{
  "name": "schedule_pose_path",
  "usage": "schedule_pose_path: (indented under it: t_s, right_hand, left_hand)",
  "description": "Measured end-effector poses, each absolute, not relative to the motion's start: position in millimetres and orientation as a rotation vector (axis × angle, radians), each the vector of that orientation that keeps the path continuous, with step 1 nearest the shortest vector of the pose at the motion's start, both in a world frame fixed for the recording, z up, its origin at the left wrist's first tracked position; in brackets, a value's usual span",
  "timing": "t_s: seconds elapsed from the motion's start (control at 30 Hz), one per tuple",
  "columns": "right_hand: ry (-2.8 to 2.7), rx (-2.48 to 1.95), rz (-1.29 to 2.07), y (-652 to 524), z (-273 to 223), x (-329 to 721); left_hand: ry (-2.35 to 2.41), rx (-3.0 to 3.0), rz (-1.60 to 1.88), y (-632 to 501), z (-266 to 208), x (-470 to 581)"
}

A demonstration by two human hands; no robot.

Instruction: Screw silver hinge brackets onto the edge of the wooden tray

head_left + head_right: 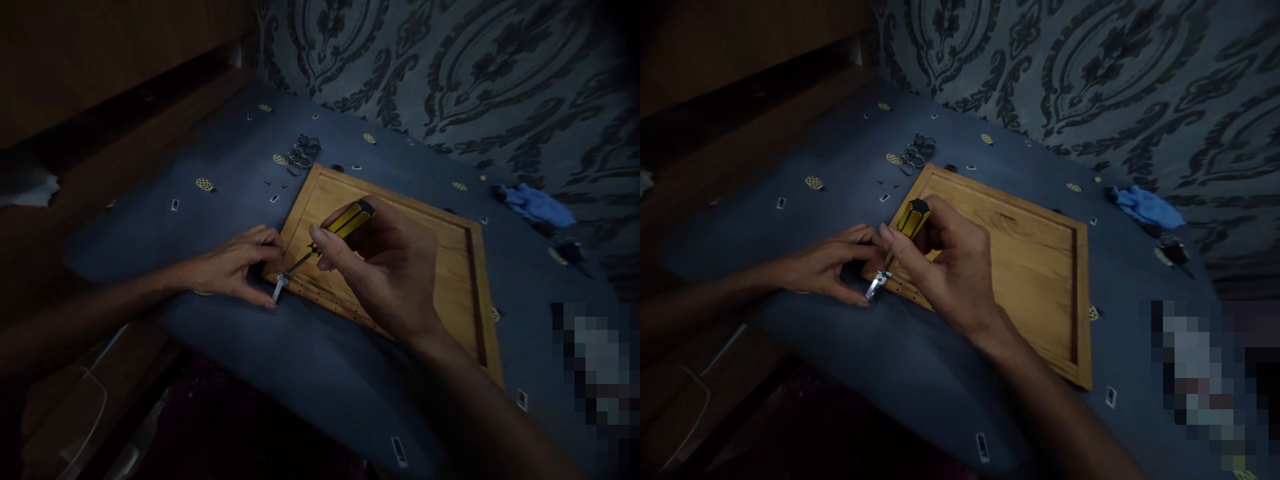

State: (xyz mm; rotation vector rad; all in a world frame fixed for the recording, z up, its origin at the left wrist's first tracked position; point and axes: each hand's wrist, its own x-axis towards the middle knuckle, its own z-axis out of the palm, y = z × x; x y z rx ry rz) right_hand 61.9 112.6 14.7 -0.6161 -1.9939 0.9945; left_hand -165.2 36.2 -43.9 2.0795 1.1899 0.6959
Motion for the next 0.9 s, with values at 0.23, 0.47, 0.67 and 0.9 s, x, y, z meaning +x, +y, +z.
schedule_pose_path:
  t_s: [0.23,0.47,0.67,0.9]
  right_hand:
    - [-1.978,-0.591,1.022,110,11,60]
    - [-2.187,-0.51,1.039,109,27,67]
    - [-2.383,-0.418,1.017,113,39,74]
    - [-2.299,-0.436,0.918,113,26,69]
  left_hand:
    - [1.179,2.09,0.682,36,-43,-165]
    - [1.162,2.102,0.739,37,-48,-165]
    - [1.181,2.09,0.724,36,-48,-165]
    - [1.173,2.11,0.74,38,-49,-165]
